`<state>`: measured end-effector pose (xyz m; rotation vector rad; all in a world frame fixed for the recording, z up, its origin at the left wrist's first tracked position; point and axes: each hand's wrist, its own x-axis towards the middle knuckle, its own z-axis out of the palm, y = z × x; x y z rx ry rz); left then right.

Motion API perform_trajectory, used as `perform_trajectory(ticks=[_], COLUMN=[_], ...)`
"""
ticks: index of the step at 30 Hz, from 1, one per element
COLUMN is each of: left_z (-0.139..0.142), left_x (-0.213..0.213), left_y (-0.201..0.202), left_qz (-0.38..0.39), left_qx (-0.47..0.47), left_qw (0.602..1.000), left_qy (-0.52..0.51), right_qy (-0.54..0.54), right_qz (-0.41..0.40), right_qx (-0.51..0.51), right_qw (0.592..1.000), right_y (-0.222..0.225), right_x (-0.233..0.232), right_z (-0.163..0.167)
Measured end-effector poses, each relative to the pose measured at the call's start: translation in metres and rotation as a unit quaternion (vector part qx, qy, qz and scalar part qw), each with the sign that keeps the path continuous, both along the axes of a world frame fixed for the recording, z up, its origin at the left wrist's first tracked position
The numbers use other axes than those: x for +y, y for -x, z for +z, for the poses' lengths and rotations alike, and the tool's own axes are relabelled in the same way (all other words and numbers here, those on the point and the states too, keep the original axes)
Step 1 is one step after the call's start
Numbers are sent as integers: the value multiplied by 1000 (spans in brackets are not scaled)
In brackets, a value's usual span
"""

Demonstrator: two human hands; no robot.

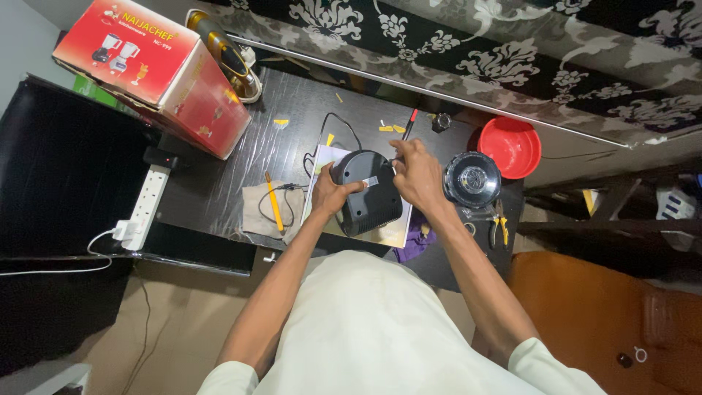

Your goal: The person works on the motor base of a blender at a desk, turning the base over and manipulating its underside, then wipes the base and surrounding parts with a purple cloth and repositions the unit on the work surface.

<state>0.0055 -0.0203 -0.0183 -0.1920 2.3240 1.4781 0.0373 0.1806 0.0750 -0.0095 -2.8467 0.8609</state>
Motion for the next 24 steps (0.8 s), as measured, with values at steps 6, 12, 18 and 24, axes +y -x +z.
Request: perform_trajectory(ticks=[6, 12, 18, 24], left_z=[2, 1, -1, 0], left_x=[1, 1, 1, 1], left_y=[-1, -1, -1, -1], left_qz=[0, 4, 0, 4], left_qx=[-15, -15, 16, -8], left_qw=[1000, 1000, 1000, 1000], left_qy=[-1, 3, 15, 3], right_qy=[-8, -23, 12, -4], right_qz=[-111, -146, -14, -20], right_qx=[-37, 53, 28, -78], right_qw=[993, 988, 999, 997], right_y=[1, -6, -3, 2], right_x=[-3, -18, -3, 5], right_z=[-8, -6, 3, 7])
